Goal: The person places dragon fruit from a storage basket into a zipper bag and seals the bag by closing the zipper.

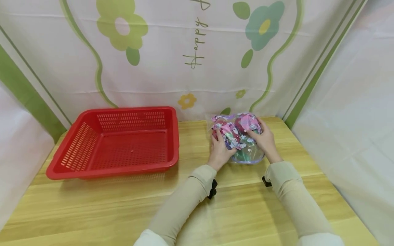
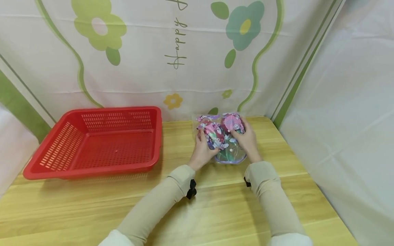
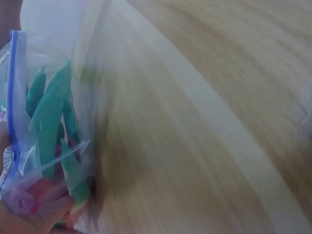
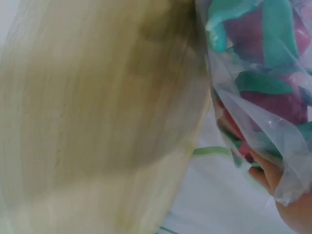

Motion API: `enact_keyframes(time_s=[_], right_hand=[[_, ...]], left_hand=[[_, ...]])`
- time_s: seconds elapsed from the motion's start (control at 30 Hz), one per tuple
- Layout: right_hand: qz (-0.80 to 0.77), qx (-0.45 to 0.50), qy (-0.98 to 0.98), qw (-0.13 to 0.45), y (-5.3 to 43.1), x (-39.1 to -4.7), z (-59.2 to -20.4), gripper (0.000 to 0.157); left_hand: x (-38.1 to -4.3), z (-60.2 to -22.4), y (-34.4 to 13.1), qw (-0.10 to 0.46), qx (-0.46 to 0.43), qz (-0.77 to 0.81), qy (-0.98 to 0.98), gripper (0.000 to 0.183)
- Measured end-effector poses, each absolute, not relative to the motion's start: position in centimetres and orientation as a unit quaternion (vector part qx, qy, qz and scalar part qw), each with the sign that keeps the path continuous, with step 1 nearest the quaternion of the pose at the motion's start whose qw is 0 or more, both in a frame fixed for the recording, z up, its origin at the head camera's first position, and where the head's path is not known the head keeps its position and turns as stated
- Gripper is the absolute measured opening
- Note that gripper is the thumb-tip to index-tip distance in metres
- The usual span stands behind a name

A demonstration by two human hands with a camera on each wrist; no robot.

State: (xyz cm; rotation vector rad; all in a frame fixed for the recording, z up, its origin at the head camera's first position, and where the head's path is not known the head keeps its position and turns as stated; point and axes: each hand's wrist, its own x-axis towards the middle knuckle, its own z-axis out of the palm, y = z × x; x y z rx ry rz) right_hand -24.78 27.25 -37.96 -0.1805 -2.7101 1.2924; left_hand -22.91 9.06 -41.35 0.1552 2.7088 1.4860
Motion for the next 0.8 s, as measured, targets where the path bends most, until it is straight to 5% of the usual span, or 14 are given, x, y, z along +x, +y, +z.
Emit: enact_keyframes(time_s=[0.5,0.8], right_hand=[[0.413,-0.061,-0.909,0.020,29.1,-25.5,-38.1,0.076],[0.351,-0.067,-0.934,-0.007,28.9,-25.4,-37.0,0.075]], left_hand=[[-23.5,-40.7,8.2,0.057,0.075,0.413,0.906,0.106],[-22.7,-40.4,7.5,0.011,0.109,0.303,0.947,0.093]])
